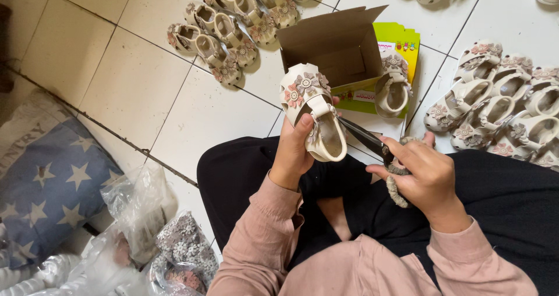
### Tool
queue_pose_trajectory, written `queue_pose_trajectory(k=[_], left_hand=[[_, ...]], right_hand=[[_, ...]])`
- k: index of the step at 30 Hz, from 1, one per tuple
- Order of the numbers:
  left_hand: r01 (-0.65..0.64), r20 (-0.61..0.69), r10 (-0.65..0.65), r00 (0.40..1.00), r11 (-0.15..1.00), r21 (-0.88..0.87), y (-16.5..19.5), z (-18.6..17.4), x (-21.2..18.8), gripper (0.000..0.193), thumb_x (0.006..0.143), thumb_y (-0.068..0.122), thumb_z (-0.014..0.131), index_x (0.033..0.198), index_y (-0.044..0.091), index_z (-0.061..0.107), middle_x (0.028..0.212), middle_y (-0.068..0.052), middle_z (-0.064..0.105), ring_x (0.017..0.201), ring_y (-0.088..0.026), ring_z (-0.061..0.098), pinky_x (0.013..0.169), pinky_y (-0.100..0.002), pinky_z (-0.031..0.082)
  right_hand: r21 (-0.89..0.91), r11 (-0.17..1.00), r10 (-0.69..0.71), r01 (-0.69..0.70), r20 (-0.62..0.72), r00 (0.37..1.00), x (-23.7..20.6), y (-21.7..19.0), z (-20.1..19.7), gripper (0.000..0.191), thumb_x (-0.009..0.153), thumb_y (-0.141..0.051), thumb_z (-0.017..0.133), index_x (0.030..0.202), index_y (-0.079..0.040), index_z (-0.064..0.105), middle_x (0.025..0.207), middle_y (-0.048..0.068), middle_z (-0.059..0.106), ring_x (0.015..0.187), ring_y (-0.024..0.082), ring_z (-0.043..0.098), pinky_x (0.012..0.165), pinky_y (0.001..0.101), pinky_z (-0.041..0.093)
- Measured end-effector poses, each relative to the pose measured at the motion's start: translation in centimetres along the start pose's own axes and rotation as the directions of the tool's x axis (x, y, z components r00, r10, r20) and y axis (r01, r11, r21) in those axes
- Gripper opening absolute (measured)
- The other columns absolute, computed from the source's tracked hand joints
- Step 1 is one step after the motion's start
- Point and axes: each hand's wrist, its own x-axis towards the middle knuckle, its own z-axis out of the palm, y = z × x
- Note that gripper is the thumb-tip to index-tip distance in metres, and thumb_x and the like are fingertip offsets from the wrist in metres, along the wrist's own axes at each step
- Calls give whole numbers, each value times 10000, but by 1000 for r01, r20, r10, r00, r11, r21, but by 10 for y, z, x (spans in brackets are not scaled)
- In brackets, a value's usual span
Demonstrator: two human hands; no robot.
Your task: The person sits on the floor and repeatedly picks up small floral sandals, uses shears to trim excess material from the straps, then places each pair into a small yellow shoebox and closes it. The process is repeated for multiple pairs.
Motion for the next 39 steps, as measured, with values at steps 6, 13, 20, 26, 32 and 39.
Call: queue_pose_trajectory(k=[6,13,20,26,32,39], left_hand=[[-45,-87,52,995,996,82,-4,0,1,687,975,350,762,1470,5,434,1329,-169,614,1211,-242,613,1042,-397,532],[-37,-127,45,991,997,65,-9,-2,5,706,956,360,758,1473,23,415,1320,-158,614,1216,-251,614,1047,-399,528],[-21,-90,22,996,1000,15,-13,-8,6,717,970,351,754,1491,-1,408,1331,-176,622,1218,-264,620,1055,-401,525],[194,10,-202,979,954,227,-29,-25,10,790,899,243,783,1527,11,363,1348,-130,601,1226,-229,600,1064,-375,504],[335,-85,-329,941,853,401,-82,-33,21,973,801,294,842,1548,-20,304,1381,-185,558,1243,-243,575,1060,-359,483],[-154,108,126,986,444,883,-117,-51,30,1090,761,341,871,1580,-54,270,1454,-276,500,1367,-378,525,1162,-426,413]], right_hand=[[-68,998,-3,4,10,1000,-3,1,5,603,701,-352,916,1172,-23,733,719,80,561,625,242,563,720,394,507],[45,998,53,-53,0,999,-7,4,15,600,679,-355,899,1134,-13,708,751,61,612,637,244,550,803,419,435],[191,942,291,-275,-61,955,-19,23,23,545,784,-256,906,1237,-41,694,917,90,690,761,180,628,728,313,502],[260,777,605,-573,-60,794,-2,106,51,454,898,-167,916,1241,-10,664,895,28,688,763,110,616,691,279,499],[209,769,632,-604,-106,768,-4,144,103,562,810,-101,949,1235,5,597,840,51,665,730,132,621,655,303,509],[764,367,807,-530,22,590,-10,156,98,375,867,46,723,1164,-76,529,883,40,648,731,142,684,605,256,522]])
